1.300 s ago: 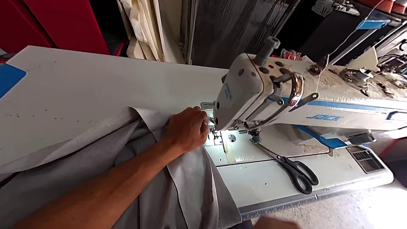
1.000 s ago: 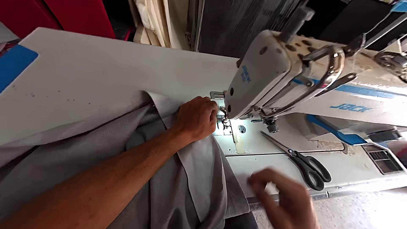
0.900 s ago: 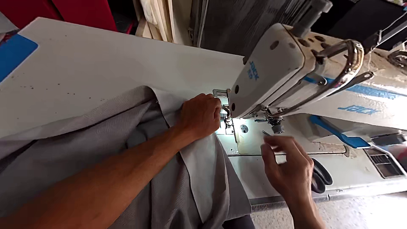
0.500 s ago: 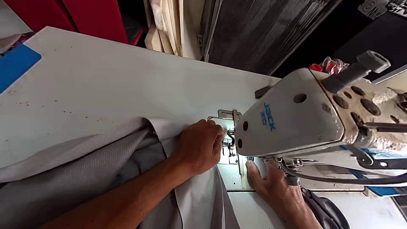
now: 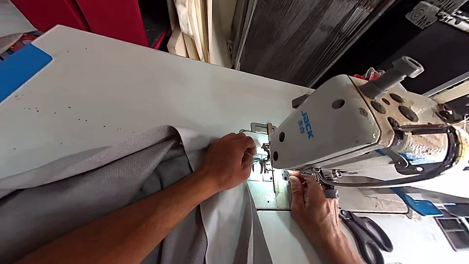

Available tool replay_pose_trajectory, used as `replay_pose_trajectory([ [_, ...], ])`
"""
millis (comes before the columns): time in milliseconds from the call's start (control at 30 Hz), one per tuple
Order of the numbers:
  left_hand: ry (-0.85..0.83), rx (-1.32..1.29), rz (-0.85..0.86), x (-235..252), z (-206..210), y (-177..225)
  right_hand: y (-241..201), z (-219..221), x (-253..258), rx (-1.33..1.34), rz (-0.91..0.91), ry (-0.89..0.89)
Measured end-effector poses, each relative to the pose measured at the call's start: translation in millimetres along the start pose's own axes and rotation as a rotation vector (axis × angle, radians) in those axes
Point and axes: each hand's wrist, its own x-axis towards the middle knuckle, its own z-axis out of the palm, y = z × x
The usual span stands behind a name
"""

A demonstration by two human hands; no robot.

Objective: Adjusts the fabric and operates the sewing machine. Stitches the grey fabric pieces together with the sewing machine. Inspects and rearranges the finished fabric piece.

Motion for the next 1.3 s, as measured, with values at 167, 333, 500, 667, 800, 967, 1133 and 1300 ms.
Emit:
replay_pose_trajectory([
  [167, 0.001, -0.006, 0.038, -0.5, -1.5, -0.2, -5.5, -0.8, 3.9, 0.052, 0.019, -0.023],
  [333, -0.022, -0.006, 0.031, -0.1, -0.8, -0.9, -15.0, 1.9, 18.5, 0.085, 0.149, -0.215],
  [500, -0.067, 0.002, 0.041, 0.7, -3.4, -0.8, -25.1, 4.4, 22.3, 0.006, 0.011, -0.203],
  [667, -0.089, -0.008, 0.041, 1.4, -5.5, -0.8, -35.3, 5.5, 17.7, -0.139, -0.007, -0.168],
  [800, -0.096, 0.000, 0.045, 1.3, -5.1, -0.9, -35.5, 3.7, 15.2, -0.094, 0.052, -0.158],
  [967, -0.108, 0.005, 0.046, 1.1, -6.4, -0.3, -38.7, 0.2, 9.0, -0.011, -0.001, -0.107],
  [1133, -0.131, 0.015, 0.044, 2.5, -7.1, -0.8, -45.7, 2.0, 2.4, -0.068, -0.076, -0.070],
  [1300, -0.155, 0.014, 0.053, 3.6, -8.0, -0.5, -46.1, 0.5, 7.1, -0.112, -0.164, -0.122],
])
